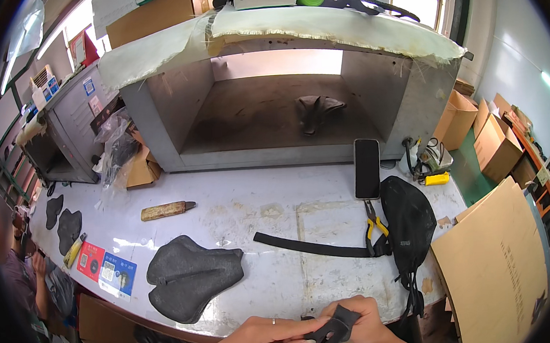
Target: The recorder is inspecting and manipulating several black bicycle saddle components at a workstation.
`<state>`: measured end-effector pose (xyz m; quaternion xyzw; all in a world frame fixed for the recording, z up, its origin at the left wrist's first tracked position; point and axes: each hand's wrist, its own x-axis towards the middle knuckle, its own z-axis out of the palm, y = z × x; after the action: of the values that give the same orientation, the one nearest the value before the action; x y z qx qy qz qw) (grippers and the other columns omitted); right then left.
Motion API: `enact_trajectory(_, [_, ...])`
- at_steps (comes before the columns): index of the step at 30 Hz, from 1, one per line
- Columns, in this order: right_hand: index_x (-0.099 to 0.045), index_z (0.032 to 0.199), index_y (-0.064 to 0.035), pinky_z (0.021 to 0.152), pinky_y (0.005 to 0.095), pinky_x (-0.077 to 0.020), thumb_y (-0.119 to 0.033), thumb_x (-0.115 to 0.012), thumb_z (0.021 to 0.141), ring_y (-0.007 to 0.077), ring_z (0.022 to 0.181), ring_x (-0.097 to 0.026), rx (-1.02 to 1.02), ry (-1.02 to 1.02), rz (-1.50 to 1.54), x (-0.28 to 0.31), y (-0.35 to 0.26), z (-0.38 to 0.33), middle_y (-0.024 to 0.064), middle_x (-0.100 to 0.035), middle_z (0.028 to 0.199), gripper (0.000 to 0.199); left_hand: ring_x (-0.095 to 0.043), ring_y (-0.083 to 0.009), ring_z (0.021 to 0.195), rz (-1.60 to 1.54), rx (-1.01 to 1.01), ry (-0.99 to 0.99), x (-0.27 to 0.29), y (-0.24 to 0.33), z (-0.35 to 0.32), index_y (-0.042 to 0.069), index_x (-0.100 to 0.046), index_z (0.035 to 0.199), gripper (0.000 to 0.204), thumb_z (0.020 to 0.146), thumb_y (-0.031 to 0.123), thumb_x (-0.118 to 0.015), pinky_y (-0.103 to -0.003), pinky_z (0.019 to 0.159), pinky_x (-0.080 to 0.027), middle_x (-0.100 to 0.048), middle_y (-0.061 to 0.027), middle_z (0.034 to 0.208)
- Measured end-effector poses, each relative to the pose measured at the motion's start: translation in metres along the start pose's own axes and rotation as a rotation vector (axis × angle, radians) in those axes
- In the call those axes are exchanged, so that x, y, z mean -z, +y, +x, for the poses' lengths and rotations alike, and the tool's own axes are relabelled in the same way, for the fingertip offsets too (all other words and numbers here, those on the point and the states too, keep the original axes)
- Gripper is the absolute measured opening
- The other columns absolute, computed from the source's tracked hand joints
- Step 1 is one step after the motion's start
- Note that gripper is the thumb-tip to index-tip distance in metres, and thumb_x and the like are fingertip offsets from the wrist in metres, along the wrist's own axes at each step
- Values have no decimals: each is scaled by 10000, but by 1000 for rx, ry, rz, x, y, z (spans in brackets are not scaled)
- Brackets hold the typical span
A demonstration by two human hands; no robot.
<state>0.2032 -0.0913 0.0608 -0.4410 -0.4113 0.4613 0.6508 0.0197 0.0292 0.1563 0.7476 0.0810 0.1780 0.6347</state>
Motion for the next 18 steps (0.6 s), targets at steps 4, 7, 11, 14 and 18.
enact_trajectory(4, [-658,733,70,569,265,-521,81,-758,652,178,627,-663,19,-12,-37,6,4,3,164,-683,720,130,-629,-119,691,-55,44,-10,2,1,0,-10,-599,1195,330,871,45,-627,-251,602,-477,-694,-173,950])
enact_trajectory(7, [-660,735,70,532,262,-513,60,-787,626,171,571,-650,-66,28,163,8,12,0,160,-685,707,167,-635,-140,677,9,-90,30,1,-1,1,-14,-612,1174,313,866,45,-632,-266,603,-478,-689,-165,879])
enact_trajectory(11, [-668,785,57,574,261,-505,-11,-795,664,162,629,-650,-60,-55,264,-6,4,2,136,-685,746,188,-636,-206,642,82,-39,-70,7,2,2,-23,-643,1112,273,848,49,-652,-289,579,-471,-654,-160,775])
enact_trajectory(14, [-637,852,39,563,264,-483,-150,-713,837,133,635,-607,26,-112,360,-14,5,6,84,-669,750,204,-623,-237,613,80,-118,-52,3,0,3,-22,-654,1087,256,844,58,-656,-301,557,-461,-635,-156,736])
enact_trajectory(18, [-634,823,30,515,257,-464,-196,-786,764,119,571,-581,-8,48,254,-28,-4,4,69,-655,693,279,-608,-255,601,145,-37,35,-3,5,-2,-22,-657,1081,246,856,77,-644,-308,557,-462,-629,-164,739])
